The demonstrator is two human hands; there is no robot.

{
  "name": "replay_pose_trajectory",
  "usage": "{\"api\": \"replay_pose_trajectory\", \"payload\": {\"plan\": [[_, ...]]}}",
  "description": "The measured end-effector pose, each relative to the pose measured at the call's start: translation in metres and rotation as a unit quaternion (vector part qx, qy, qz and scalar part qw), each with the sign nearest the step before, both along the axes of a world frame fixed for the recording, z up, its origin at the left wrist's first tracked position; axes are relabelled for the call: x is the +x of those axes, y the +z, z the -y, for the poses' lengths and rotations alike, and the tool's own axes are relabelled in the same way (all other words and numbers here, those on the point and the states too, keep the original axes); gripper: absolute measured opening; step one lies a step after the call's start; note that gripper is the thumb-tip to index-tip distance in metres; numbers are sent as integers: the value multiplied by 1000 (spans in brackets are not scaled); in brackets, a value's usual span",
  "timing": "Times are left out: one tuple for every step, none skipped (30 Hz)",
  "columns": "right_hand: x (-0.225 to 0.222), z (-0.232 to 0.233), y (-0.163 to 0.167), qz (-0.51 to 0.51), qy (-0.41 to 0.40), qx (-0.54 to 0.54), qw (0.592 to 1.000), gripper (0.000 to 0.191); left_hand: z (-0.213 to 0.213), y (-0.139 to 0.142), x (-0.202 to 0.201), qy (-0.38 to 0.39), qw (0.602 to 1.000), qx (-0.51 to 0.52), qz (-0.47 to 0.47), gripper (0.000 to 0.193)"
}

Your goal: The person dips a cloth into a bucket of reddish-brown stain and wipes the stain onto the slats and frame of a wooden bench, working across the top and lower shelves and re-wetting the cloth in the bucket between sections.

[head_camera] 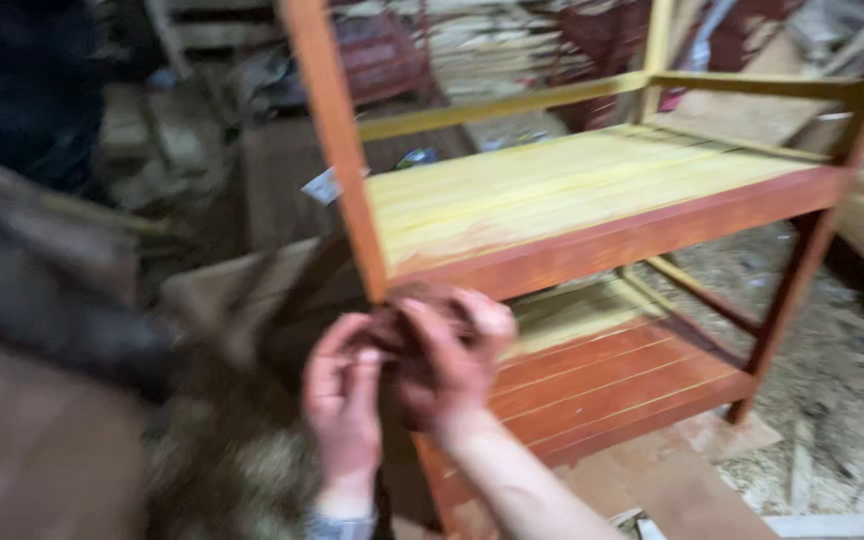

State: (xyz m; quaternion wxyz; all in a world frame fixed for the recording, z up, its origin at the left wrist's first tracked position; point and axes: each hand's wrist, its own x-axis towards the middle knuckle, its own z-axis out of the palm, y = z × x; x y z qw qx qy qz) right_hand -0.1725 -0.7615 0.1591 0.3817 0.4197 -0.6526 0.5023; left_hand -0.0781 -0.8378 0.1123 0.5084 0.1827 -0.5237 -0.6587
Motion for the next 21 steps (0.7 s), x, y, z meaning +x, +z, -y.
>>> {"api": "replay_pose_trajectory", "payload": {"plan": [[7, 11, 8, -15, 4, 57, 998, 50, 10, 10, -1, -27, 998, 50, -36, 45], [11, 23, 13, -27, 8, 114, 993, 56, 20, 16, -4, -54, 991, 99, -70, 53], [10, 35, 16, -57, 12, 108, 992, 59, 29, 17, -6, -21, 992, 117, -49, 51], [5, 41, 14, -87, 16, 102, 991, 61, 36, 14, -7, 13, 991, 134, -27, 50], [-2, 41, 9, -107, 3, 102, 989, 56, 38, 7, -7, 21, 991, 130, -27, 50], [-12, 43, 2, -129, -7, 100, 987, 52, 36, -4, -3, 31, 991, 126, -30, 50], [-22, 43, -6, -148, -16, 100, 984, 49, 35, -14, -1, 43, 991, 123, -30, 49], [-30, 40, -19, -158, -7, 122, 980, 48, 33, -26, -3, 66, 993, 99, -19, 47], [-38, 36, -33, -165, 4, 146, 975, 47, 28, -38, -6, 92, 993, 78, -7, 45], [-46, 34, -49, -174, 17, 166, 970, 46, 25, -47, -10, 118, 992, 53, 4, 43], [-60, 30, -62, -182, 11, 139, 973, 42, 21, -54, -15, 136, 990, 17, 13, 40], [-86, 22, -74, -195, 6, 108, 975, 39, 18, -58, -24, 156, 987, -21, 17, 37], [-110, 12, -85, -206, 2, 79, 975, 35, 16, -58, -31, 177, 982, -57, 23, 33], [-139, 10, -93, 136, 252, -108, 952, 29, 9, -58, -35, 179, 981, -75, 22, 30], [-162, 2, -102, 449, 449, -271, 723, 30, -3, -56, -39, 180, 979, -91, 23, 26], [-193, -19, -107, 426, 401, -269, 765, 48, -14, -53, -45, 182, 977, -107, 22, 23], [-232, -52, -104, 398, 353, -267, 804, 71, -20, -48, -52, 177, 977, -121, 9, 23], [-279, -70, -91, 278, 136, -78, 948, 61, -24, -43, -59, 172, 976, -135, -7, 24], [-298, -88, -88, 235, 27, -47, 970, 58, -29, -39, -65, 167, 975, -148, -23, 24], [-315, -107, -81, 190, -82, -16, 978, 56, -34, -36, -71, 175, 970, -168, -13, 23], [-330, -123, -70, 141, -188, 14, 972, 55, -37, -36, -77, 184, 964, -190, -5, 22]]}}
